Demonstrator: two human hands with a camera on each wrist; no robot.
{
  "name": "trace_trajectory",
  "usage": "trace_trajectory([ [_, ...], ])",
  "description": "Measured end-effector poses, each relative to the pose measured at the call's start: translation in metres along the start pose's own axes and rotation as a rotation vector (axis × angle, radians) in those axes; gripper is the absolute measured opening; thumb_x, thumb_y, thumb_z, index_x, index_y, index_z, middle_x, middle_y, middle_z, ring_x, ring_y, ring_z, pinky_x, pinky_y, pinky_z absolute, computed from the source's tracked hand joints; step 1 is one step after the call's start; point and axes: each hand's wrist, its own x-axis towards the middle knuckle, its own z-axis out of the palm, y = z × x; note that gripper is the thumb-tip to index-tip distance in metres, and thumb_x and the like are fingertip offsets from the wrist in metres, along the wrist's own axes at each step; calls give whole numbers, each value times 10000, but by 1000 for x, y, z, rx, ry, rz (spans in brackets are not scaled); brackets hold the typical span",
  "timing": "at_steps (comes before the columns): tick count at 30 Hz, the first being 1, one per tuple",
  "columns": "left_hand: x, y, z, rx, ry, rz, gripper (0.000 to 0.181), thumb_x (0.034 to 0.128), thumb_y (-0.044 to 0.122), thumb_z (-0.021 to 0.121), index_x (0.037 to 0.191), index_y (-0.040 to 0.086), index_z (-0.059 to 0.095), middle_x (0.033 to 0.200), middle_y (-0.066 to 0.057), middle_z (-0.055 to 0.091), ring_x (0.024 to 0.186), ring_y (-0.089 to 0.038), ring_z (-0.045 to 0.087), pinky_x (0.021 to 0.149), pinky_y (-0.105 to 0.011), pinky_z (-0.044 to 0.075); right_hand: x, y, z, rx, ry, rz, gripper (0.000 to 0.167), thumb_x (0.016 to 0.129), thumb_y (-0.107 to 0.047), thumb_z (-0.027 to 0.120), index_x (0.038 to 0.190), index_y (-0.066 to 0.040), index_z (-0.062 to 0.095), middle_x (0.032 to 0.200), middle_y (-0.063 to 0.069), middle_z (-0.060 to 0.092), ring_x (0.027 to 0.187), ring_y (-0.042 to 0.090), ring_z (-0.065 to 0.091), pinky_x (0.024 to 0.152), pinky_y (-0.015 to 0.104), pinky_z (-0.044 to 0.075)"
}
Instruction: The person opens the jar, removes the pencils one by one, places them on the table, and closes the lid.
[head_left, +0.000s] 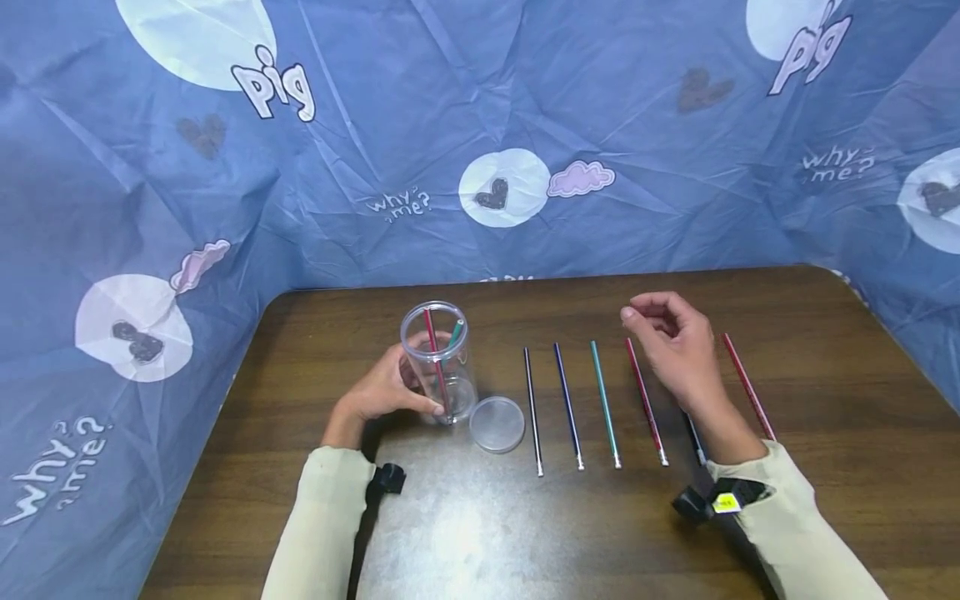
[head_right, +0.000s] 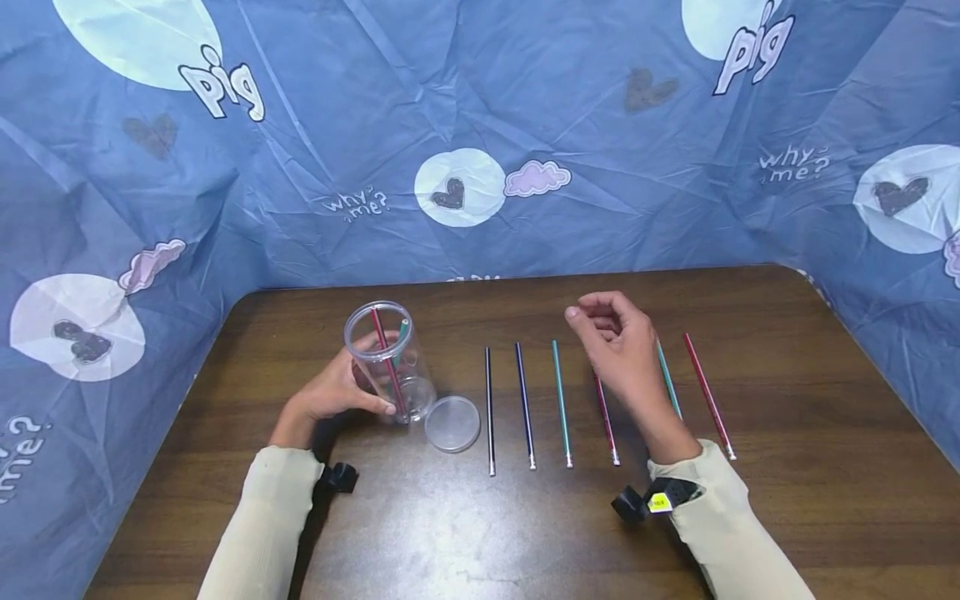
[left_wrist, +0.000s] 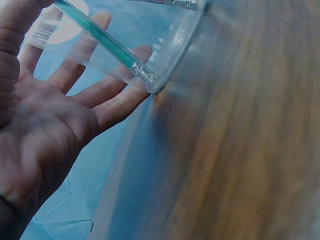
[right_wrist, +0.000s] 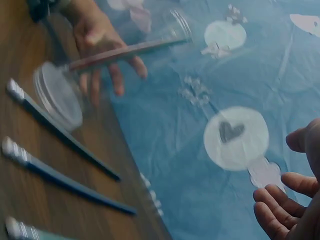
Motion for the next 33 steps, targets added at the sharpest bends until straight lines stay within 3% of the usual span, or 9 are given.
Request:
trace_trajectory([
  [8, -1, 2, -1, -5, 6, -6, 927, 613, -130, 862, 1419, 47, 440, 1317, -207, 600, 1121, -404, 617, 901, -447, 556, -4, -16, 41, 150, -155, 64, 274, 923, -85, 690, 1134, 76, 621, 1126, 220, 649, 929, 84, 650, 831, 165, 528],
  [18, 0, 0, -1, -23, -11, 0, 916, 622, -128, 857, 1420, 31, 436, 1286, -234, 610, 1076, -485, 609, 865, -455, 572, -16, -33, 86, 322, -220, 102, 233, 893, 19, 682, 1104, 98, 624, 1108, 231, 652, 915, 79, 657, 842, 200, 524],
  [28, 0, -2, -1, -28, -17, 19, 910, 617, -134, 855, 1410, 20, 437, 1276, -245, 613, 1064, -496, 610, 859, -464, 572, -18, -52, 118, 400, -206, 83, 215, 874, 12, 693, 1067, 92, 640, 999, 134, 670, 889, 158, 647, 808, 229, 530],
  [33, 0, -2, -1, -19, -13, 19, 919, 618, -121, 865, 1419, 33, 441, 1296, -225, 611, 1090, -424, 624, 886, -457, 560, -18, -60, 131, 408, -174, 62, 195, 862, 4, 703, 1035, 81, 656, 982, 158, 672, 876, 164, 638, 792, 231, 532],
])
